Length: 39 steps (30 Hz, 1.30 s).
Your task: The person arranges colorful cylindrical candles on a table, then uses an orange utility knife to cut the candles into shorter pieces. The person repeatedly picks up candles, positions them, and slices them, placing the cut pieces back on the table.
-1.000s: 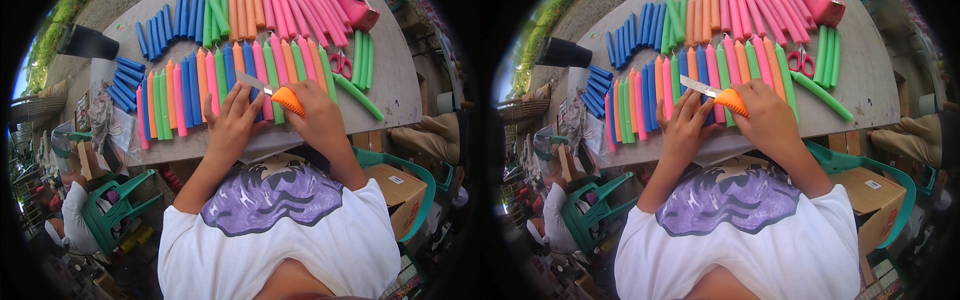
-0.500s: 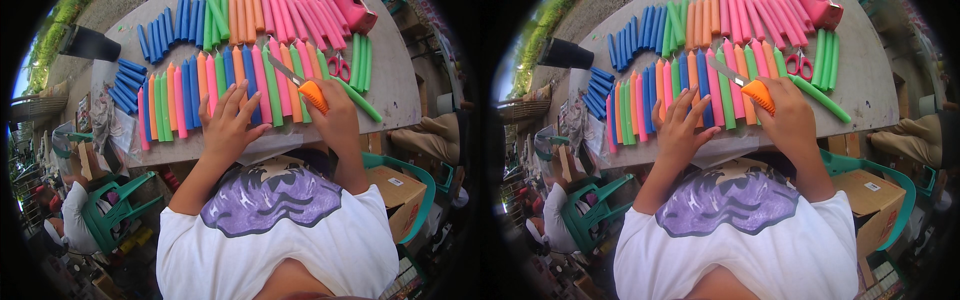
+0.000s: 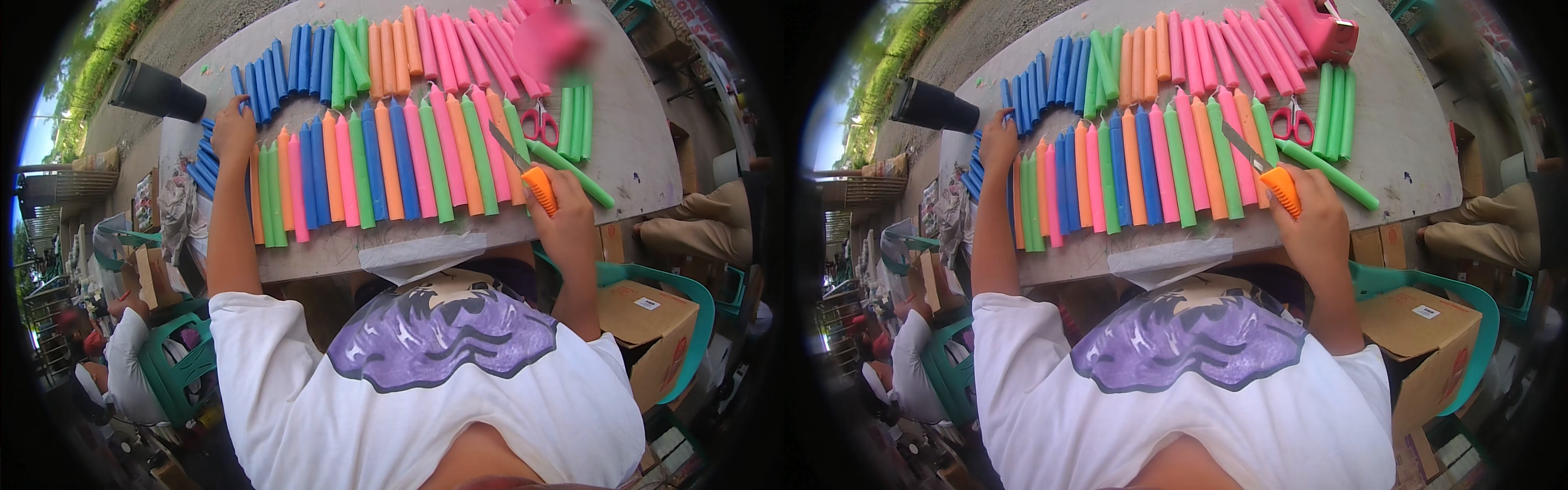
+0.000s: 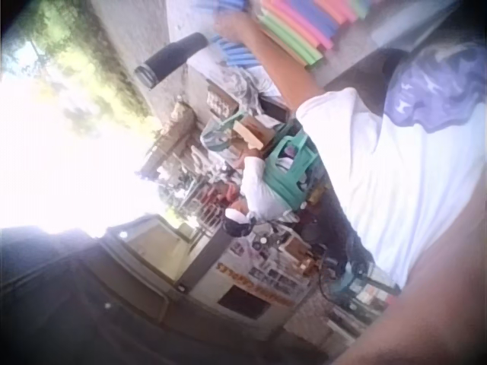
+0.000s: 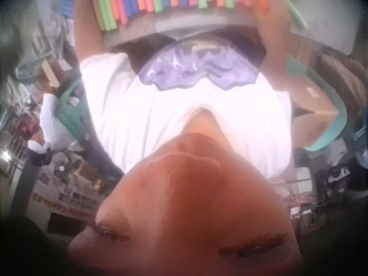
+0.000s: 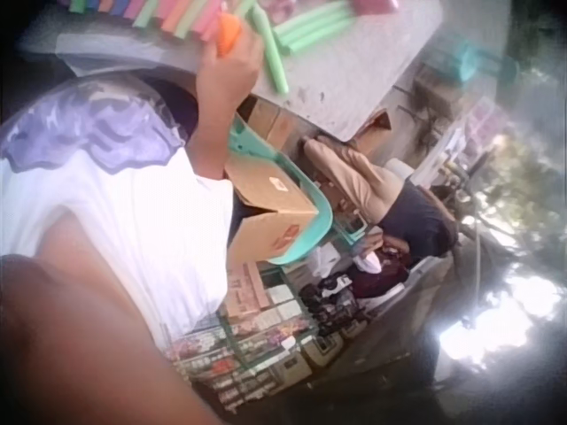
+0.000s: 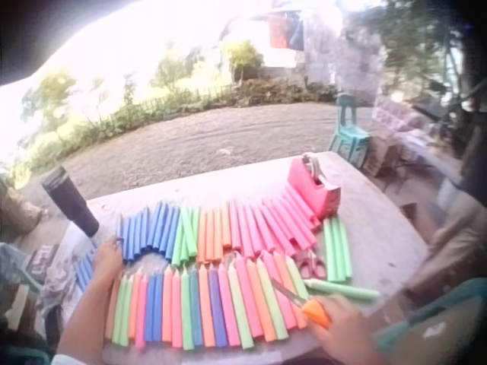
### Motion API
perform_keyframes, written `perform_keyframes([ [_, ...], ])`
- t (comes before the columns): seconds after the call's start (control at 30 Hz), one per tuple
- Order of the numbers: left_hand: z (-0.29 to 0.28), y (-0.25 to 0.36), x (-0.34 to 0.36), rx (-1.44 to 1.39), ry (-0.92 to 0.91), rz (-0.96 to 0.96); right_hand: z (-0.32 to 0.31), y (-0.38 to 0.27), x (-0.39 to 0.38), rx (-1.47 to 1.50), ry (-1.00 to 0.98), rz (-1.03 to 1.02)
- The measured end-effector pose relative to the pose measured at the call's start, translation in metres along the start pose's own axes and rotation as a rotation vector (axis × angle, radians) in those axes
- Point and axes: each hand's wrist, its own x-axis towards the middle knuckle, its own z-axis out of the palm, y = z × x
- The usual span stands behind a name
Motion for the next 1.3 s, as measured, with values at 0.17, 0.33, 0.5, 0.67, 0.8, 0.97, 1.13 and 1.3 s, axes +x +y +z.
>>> perform_keyframes([
  [0.17, 0.006, -0.009, 0.020, 0.021, -0.146, -0.072, -0.003, 0.005, -0.002, -0.005, -0.010, -0.001],
  [0.33, 0.007, -0.019, 0.025, 0.101, -0.234, 0.011, 0.001, 0.004, -0.001, 0.012, 0.005, -0.044],
  [0.5, 0.006, -0.009, 0.018, 0.173, -0.214, -0.023, 0.005, 0.004, -0.002, 0.004, -0.009, -0.051],
  [0.67, 0.004, -0.005, 0.017, 0.164, -0.230, -0.071, 0.003, 0.005, -0.004, -0.017, -0.005, -0.043],
  [0.8, 0.007, -0.017, 0.019, 0.093, -0.228, 0.021, 0.003, 0.008, -0.006, -0.027, -0.003, -0.030],
  [0.97, -0.003, -0.011, 0.010, 0.101, -0.222, 0.133, 0.005, 0.009, -0.006, -0.031, 0.002, -0.027],
  [1.13, -0.018, -0.003, -0.001, 0.041, -0.157, 0.015, 0.005, 0.007, -0.004, -0.019, -0.009, -0.033],
  [1.3, -0.050, 0.020, -0.039, -0.114, 0.105, 0.089, 0.005, 0.009, -0.007, -0.041, 0.004, -0.050],
])
